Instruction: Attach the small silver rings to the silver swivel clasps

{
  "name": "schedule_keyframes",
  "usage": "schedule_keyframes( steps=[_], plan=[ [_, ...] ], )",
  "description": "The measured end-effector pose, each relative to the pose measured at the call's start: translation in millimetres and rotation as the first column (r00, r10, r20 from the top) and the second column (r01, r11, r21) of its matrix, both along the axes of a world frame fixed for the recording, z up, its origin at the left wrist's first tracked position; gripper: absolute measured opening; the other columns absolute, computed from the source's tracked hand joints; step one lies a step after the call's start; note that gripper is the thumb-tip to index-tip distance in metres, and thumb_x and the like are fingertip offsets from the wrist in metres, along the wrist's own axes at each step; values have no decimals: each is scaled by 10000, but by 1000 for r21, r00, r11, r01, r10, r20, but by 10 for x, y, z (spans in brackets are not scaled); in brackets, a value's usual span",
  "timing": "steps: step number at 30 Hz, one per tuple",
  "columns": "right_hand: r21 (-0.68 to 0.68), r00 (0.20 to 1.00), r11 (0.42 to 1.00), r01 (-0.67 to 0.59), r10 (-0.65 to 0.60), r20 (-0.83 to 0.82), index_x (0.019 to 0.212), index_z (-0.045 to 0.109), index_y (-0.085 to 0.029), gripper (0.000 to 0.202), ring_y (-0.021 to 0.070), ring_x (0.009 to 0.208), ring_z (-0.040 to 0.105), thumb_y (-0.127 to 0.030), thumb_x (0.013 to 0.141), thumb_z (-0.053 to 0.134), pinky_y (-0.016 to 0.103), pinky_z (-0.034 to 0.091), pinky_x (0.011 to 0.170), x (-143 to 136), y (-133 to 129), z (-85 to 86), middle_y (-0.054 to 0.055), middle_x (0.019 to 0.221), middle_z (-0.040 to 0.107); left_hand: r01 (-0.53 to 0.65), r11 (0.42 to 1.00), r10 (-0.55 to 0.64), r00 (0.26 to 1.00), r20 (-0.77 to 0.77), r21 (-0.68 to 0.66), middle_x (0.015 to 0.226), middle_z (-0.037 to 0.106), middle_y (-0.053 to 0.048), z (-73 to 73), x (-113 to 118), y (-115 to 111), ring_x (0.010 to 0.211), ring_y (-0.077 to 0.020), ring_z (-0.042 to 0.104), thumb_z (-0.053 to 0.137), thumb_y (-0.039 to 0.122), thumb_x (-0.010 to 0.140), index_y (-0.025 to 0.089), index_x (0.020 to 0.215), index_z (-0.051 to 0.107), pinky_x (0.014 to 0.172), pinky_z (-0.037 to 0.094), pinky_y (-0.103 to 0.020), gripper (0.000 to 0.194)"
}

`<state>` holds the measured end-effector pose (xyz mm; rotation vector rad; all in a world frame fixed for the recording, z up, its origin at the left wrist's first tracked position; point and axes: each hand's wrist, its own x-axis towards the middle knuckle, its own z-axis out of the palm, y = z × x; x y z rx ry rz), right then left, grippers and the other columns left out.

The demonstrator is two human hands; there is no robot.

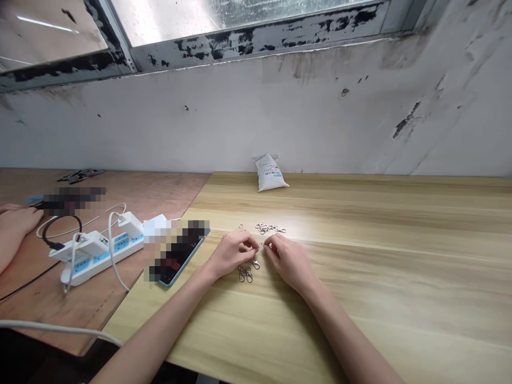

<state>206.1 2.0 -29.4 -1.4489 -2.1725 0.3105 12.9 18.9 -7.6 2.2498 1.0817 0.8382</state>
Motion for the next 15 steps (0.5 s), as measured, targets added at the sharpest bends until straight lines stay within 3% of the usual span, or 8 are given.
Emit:
schedule_keyframes(
  steps=[3,7,10,15],
  plan=[
    [-36,994,999,-33,29,-102,924,588,-232,213,154,577,566,-354,948,416,255,377,554,-36,-39,18,4,694,659,-38,998,43,996,80,-57,843,727,-14,26,-24,-11,802,-150,647,644,148,807,193,856,705,758,501,-268,90],
    [-26,974,995,-96,88,-211,941,564,-229,198,144,551,540,-334,964,397,259,388,549,-63,-70,24,-1,686,649,-18,999,20,997,77,-32,891,752,-22,62,-86,-1,839,-160,669,615,145,837,199,880,729,793,508,-293,133],
    [-17,942,990,-137,125,-313,979,570,-223,210,144,577,564,-321,972,384,264,433,567,-65,-69,10,15,721,660,-14,999,17,996,86,-37,873,754,-12,76,-141,18,826,-154,679,612,126,830,198,861,727,787,518,-291,139],
    [-86,855,979,-187,119,-505,1036,581,-215,230,117,514,553,-358,966,414,258,460,518,-75,-68,2,56,883,709,-41,987,73,977,200,-158,864,760,-35,64,-173,23,799,-162,701,652,235,836,179,841,727,758,546,-285,93]
  ],
)
